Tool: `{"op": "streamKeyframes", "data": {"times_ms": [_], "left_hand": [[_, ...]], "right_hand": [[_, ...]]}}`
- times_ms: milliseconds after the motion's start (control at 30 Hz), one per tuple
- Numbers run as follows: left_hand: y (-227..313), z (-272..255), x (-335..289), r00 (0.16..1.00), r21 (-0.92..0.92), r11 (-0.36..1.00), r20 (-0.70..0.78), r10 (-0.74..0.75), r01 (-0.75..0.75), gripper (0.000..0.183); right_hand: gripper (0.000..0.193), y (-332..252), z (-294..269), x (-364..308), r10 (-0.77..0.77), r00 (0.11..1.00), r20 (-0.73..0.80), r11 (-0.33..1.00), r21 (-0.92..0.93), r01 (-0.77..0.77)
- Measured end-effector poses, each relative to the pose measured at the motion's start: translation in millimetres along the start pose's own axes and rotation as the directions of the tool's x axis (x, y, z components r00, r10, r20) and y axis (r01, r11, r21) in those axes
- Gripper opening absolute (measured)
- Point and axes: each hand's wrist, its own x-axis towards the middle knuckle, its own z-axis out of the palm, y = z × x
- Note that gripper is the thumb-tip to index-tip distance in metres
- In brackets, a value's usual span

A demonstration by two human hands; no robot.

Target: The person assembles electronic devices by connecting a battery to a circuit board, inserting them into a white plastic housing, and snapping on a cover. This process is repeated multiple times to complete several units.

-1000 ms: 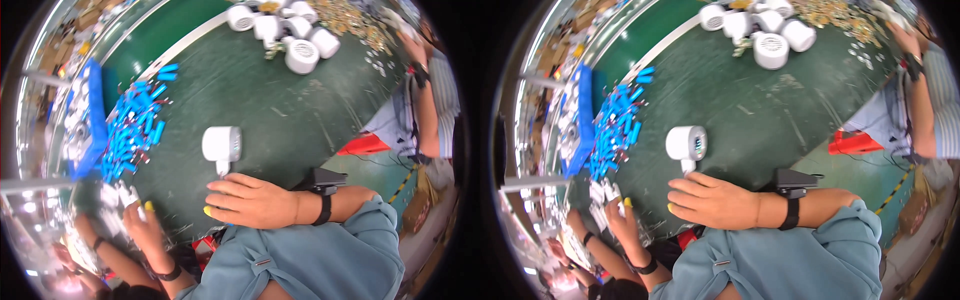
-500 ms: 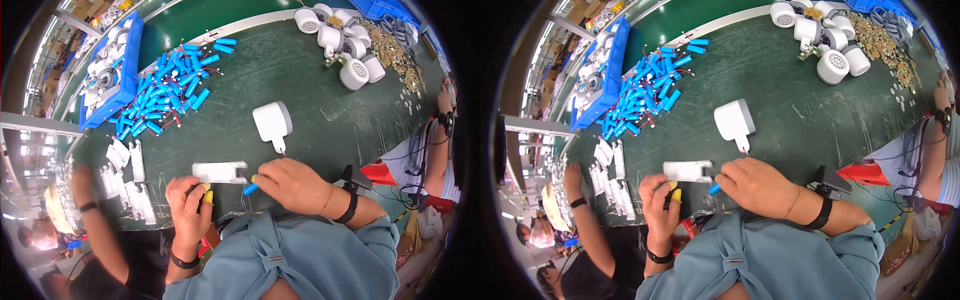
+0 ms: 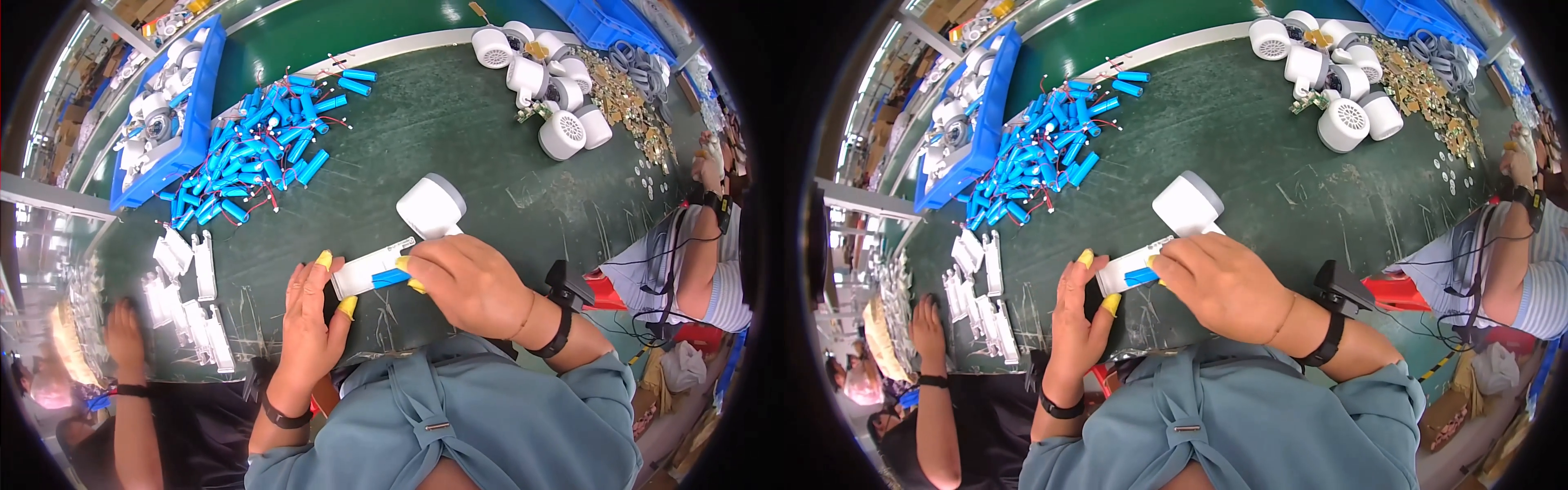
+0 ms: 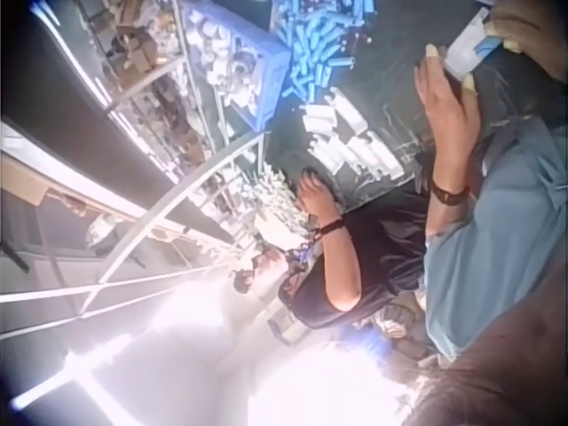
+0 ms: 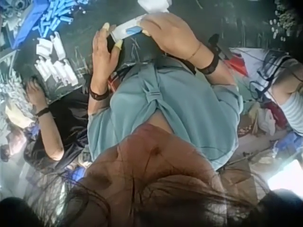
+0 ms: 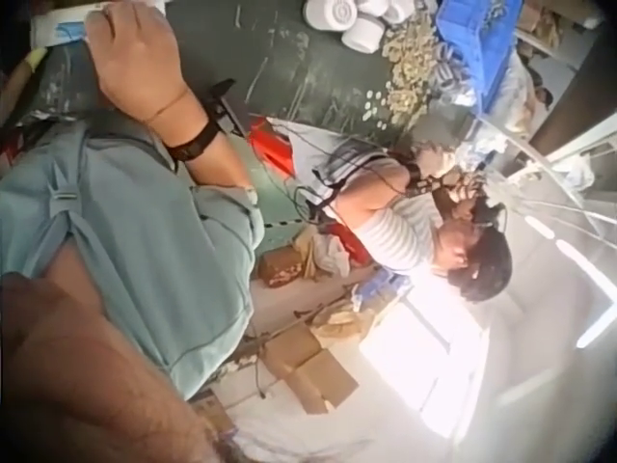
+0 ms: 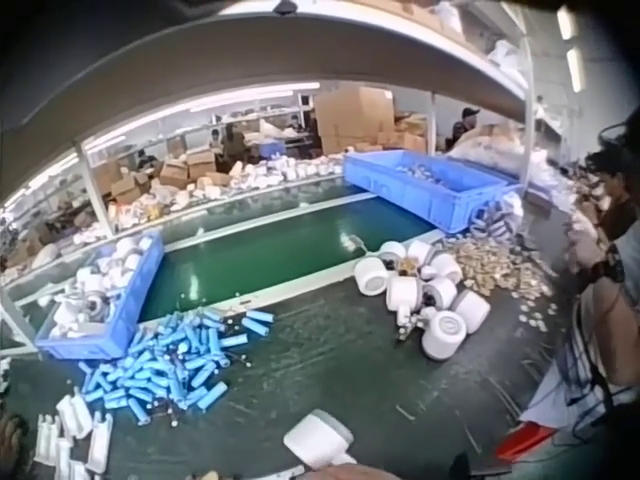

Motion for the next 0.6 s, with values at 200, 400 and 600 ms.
{"op": "streamKeyframes", "data": {"times_ms": [200, 400, 600], "left_hand": [[5.2, 2.5, -0.4, 1.000, -0.031, 0.999, -0.024, -0.014, 0.013, 0.077], [4.6, 1.5, -0.4, 1.000, -0.043, 0.999, -0.031, 0.002, -0.003, 0.080], [5.3, -1.1, 0.1, 1.000, -0.055, 0.998, -0.025, 0.010, -0.011, 0.078]], "right_hand": [[0.029, -3.6, 22.5, 14.6, -0.083, 0.992, 0.097, 0.993, -0.070, 0.090], [0.027, -2.8, 34.0, 18.9, -0.098, 0.983, 0.156, 0.987, -0.113, 0.116], [0.028, -6.8, 29.9, 17.9, -0.093, 0.972, 0.217, 0.978, -0.166, 0.130]]}}
